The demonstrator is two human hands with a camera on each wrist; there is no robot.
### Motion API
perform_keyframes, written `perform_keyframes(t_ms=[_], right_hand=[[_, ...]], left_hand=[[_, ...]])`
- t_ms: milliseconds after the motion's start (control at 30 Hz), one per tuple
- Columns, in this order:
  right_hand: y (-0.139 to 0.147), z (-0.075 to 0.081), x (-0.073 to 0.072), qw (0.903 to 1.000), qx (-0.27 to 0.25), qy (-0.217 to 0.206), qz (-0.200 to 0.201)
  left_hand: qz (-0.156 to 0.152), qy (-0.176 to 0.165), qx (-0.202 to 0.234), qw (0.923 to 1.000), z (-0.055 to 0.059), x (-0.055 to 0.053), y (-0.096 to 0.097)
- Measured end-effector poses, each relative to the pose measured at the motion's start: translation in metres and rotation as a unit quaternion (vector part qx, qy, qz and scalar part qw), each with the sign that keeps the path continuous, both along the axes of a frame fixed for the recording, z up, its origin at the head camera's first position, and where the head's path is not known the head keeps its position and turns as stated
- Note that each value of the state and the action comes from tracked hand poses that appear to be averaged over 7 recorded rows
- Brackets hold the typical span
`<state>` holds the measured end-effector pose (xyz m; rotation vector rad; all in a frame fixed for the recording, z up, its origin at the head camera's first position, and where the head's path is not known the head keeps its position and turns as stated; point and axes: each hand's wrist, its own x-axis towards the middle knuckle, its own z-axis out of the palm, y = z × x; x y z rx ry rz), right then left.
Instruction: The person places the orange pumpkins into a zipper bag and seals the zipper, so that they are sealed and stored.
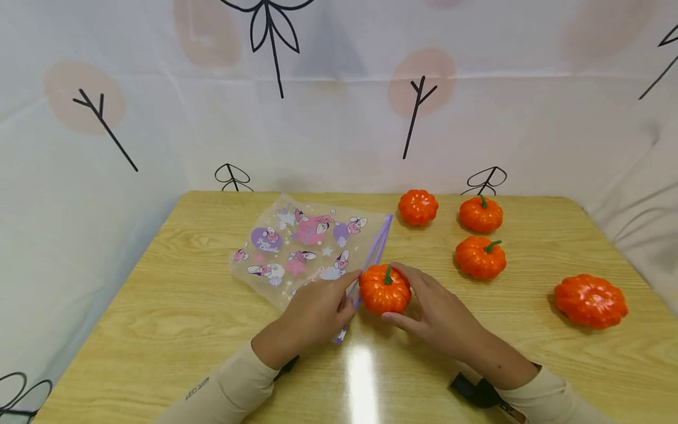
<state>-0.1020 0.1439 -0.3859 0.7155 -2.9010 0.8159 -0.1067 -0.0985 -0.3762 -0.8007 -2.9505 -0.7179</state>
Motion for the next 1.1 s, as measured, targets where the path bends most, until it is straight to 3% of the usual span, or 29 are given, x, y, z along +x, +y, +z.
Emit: perform_keyframes(t_ms=[467,867,1100], right_hand=[[-0.0004,0.0024,0.0003,0.9995,-0.015,0.010,0.025],[0.0011,0.0003,0.0017,0.9985,-0.016,0.027,0.044],[-0.0004,-0.0003,-0.0002,0.9978,0.003,0.031,0.058]], left_hand=[[-0.010,0.009,0.053,0.9985,0.0032,0.0015,0.0028],[-0.016,-0.021,0.078,0.9966,0.0039,0.0041,0.0071],[-0.017,-0.013,0.090,0.9957,0.0052,0.0057,0.0083]])
